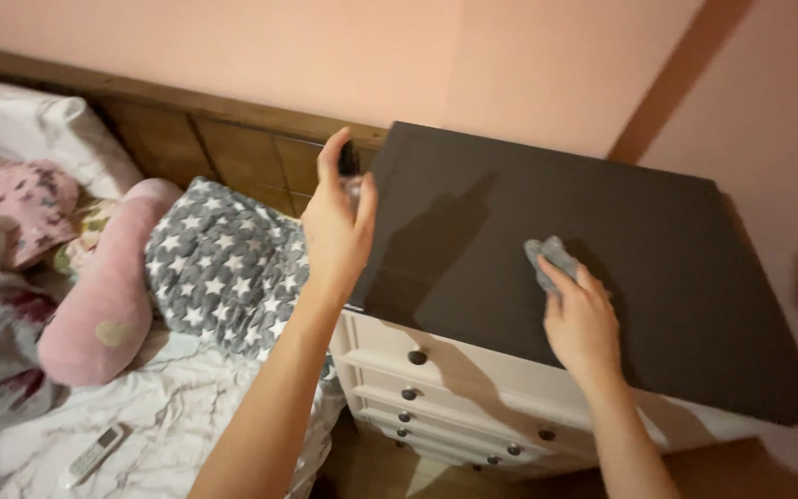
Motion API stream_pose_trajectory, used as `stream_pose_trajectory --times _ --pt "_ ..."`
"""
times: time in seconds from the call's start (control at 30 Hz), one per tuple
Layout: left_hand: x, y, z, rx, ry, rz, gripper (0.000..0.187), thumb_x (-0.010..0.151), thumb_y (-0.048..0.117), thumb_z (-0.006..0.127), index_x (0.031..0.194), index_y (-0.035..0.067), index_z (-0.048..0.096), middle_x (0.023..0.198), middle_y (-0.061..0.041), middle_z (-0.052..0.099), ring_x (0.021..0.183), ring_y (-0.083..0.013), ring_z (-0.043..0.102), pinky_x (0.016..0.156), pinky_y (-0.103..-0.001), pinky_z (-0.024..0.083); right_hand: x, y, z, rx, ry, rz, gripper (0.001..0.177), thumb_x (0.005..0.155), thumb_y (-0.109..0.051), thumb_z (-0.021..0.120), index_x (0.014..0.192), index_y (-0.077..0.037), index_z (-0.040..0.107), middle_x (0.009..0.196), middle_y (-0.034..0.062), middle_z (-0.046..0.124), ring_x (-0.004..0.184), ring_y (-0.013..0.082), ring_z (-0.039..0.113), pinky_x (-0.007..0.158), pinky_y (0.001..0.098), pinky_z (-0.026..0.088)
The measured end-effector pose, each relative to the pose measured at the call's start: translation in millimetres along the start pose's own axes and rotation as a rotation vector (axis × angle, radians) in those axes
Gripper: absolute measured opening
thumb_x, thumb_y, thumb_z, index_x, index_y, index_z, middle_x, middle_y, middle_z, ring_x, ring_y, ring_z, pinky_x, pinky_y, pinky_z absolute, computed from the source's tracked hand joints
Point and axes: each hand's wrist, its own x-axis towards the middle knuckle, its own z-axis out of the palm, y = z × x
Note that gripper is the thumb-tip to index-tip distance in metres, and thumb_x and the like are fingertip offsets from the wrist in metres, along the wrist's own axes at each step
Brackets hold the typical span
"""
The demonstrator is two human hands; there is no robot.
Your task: The person moves a plastic organizer from a dresser to a bed, wipes a purple jar and a plastic-wrapped item with a cloth, then sprays and wipes the dresser top. They place a box and several bottles on the dresser.
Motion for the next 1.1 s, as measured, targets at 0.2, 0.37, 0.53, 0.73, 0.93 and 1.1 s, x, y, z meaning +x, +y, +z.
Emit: stream_pose_trajectory --times 0.2,0.37,0.53,0.73,0.93,1.1 --pt "-18 -2 87 -0.189 -0.247 0.066 0.048 0.099 0.018 0.066 0.143 0.02 0.048 0.07 -0.013 0.062 0.058 -0.027 0.063 0.056 -0.043 0.05 -2 -6 2 0.0 0.057 0.032 0.046 0.089 -0.008 0.062 0.133 -0.019 0.069 0.134 0.0181 0.062 0.115 0.0423 0.06 0.103 0.0479 0.047" --pt "-26 21 77 -0.544 -0.615 -0.105 0.05 0.099 0.018 0.062 0.145 0.023 0.042 0.072 -0.006 0.061 0.047 -0.0149 0.057 0.044 -0.032 0.047 -2 -11 -2 -0.005 0.086 0.074 0.044 0.088 -0.01 0.063 0.13 -0.018 0.07 0.133 0.0178 0.062 0.114 0.0395 0.062 0.1 0.0485 0.047" --pt "-7 -25 53 -0.614 -0.923 -0.235 0.05 0.098 0.015 0.062 0.144 0.024 0.044 0.07 -0.002 0.053 0.046 -0.0087 0.051 0.04 -0.026 0.045 -7 -17 -2 0.023 0.075 0.174 0.044 0.087 -0.013 0.064 0.13 -0.019 0.071 0.124 0.0154 0.066 0.108 0.0371 0.065 0.095 0.0457 0.051" --pt "22 -93 41 -0.772 -0.523 -0.423 0.057 0.098 0.016 0.06 0.15 0.024 0.038 0.075 -0.003 0.057 0.047 -0.0124 0.056 0.04 -0.029 0.046 -20 15 -1 0.042 0.374 0.071 0.032 0.082 -0.021 0.074 0.113 -0.013 0.076 0.116 0.014 0.07 0.102 0.0322 0.07 0.088 0.0416 0.056" --pt "8 -122 35 -0.884 -0.054 -0.45 0.089 0.09 -0.004 0.065 0.16 0.022 0.018 0.096 -0.006 0.059 0.062 -0.0143 0.062 0.057 -0.031 0.057 8 128 -10 -0.626 0.146 0.41 0.039 0.097 -0.031 0.07 0.131 -0.013 0.068 0.128 0.0199 0.062 0.121 0.0382 0.06 0.094 0.0547 0.049" --pt "11 -119 31 -1.006 -0.021 -0.581 0.086 0.093 -0.001 0.062 0.167 0.024 0.024 0.095 -0.006 0.061 0.06 -0.0148 0.06 0.057 -0.031 0.054 108 104 57 -0.291 0.076 0.254 0.054 0.097 -0.041 0.061 0.141 -0.009 0.059 0.156 0.0154 0.048 0.144 0.037 0.046 0.116 0.0601 0.037"
